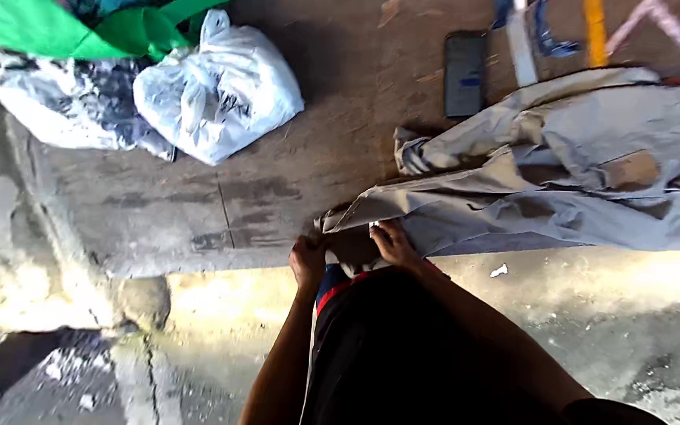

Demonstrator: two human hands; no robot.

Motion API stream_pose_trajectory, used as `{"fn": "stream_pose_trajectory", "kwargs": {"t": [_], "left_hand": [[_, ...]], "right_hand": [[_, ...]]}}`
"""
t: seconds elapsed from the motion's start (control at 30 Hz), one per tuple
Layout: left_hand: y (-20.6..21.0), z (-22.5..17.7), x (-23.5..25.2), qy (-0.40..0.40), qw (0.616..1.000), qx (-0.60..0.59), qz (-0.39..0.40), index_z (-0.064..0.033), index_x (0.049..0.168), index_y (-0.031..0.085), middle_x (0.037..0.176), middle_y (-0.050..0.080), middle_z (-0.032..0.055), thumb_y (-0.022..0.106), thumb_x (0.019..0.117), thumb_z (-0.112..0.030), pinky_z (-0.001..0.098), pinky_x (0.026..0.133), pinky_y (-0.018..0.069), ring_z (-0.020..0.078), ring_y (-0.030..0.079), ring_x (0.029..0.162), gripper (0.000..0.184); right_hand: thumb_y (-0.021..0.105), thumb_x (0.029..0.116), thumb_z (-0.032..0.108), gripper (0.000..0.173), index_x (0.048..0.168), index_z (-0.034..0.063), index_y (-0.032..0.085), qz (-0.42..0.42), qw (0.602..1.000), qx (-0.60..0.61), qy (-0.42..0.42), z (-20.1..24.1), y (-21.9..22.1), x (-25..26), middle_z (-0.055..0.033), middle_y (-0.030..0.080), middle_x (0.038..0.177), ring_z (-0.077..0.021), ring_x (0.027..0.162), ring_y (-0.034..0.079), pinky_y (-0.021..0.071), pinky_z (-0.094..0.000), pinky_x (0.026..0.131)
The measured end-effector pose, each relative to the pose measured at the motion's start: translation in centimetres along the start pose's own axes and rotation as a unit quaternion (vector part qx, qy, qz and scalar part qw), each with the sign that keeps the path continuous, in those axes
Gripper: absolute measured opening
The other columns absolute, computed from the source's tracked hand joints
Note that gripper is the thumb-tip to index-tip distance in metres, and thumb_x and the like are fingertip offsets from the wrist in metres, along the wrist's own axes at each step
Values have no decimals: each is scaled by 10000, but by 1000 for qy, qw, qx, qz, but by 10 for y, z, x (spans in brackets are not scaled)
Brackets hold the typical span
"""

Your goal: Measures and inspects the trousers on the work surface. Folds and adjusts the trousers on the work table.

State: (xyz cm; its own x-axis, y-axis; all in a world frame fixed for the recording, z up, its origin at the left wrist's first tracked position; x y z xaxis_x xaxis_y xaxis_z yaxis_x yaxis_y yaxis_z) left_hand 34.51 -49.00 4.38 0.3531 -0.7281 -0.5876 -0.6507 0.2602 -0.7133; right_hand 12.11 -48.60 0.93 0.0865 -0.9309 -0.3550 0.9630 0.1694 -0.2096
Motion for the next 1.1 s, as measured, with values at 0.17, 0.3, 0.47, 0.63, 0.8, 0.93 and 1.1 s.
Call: {"fn": "stream_pose_trajectory", "kwargs": {"t": [0.17,0.3,0.47,0.63,0.8,0.93,1.1], "left_hand": [[4,3,-32,244,965,30,-92,64,1014,725,1021,694,266,699,957,-214,538,881,568,418,689,985,285],[26,-27,-29,198,979,49,-20,54,1066,718,985,717,223,670,976,-310,545,848,574,379,710,936,378],[31,-39,0,160,979,121,29,72,1130,666,1083,692,284,636,1004,-254,628,885,538,458,690,1026,351],[25,-33,9,228,965,122,32,47,1115,684,1093,687,265,649,1001,-268,628,887,535,450,676,1047,337],[24,-31,23,180,977,107,51,18,1094,693,999,729,235,655,987,-369,641,864,537,425,716,968,403],[19,-34,25,238,959,133,79,33,1051,716,1009,719,232,567,1041,-284,624,865,531,410,704,965,350],[9,-9,50,275,942,8,193,-64,1095,692,862,685,119,553,1070,-296,470,673,548,225,649,709,271]], "right_hand": [[551,1003,142,272,1080,-72,701,14,1000,9,16,-3,-3,2,-219,641,1172,-219,1109,621,522,-354,967],[564,983,117,230,983,-65,703,-7,999,11,-43,-7,0,0,-192,646,1096,-175,1032,625,531,-312,906],[566,955,103,247,1044,-77,710,-59,993,-9,-102,-1,7,-10,-223,627,1244,-238,1198,595,507,-363,1021],[494,947,73,244,986,-94,668,-181,973,96,-107,31,55,-27,-186,638,1136,-185,1003,638,557,-321,854],[382,1045,160,348,1159,-26,653,-225,961,161,5,10,88,-12,-138,608,1225,-143,964,612,534,-325,808],[494,944,124,290,861,-46,714,-266,955,101,-87,1,101,-6,-185,613,1138,-233,1125,572,492,-335,954],[602,934,120,188,809,26,707,-241,969,22,-52,6,108,-3,-161,563,1156,-259,1131,545,486,-379,963]]}}
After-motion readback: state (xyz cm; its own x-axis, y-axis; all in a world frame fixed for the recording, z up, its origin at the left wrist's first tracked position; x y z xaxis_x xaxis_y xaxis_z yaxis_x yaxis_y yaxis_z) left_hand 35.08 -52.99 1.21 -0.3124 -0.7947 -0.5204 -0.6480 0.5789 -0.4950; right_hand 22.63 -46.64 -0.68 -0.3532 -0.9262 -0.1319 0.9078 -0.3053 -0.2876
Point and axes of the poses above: each hand's wrist, its own x-axis towards the middle knuckle, its own y-axis out of the palm, z = x × y, the point moved 4 cm from there along x, towards the middle knuckle
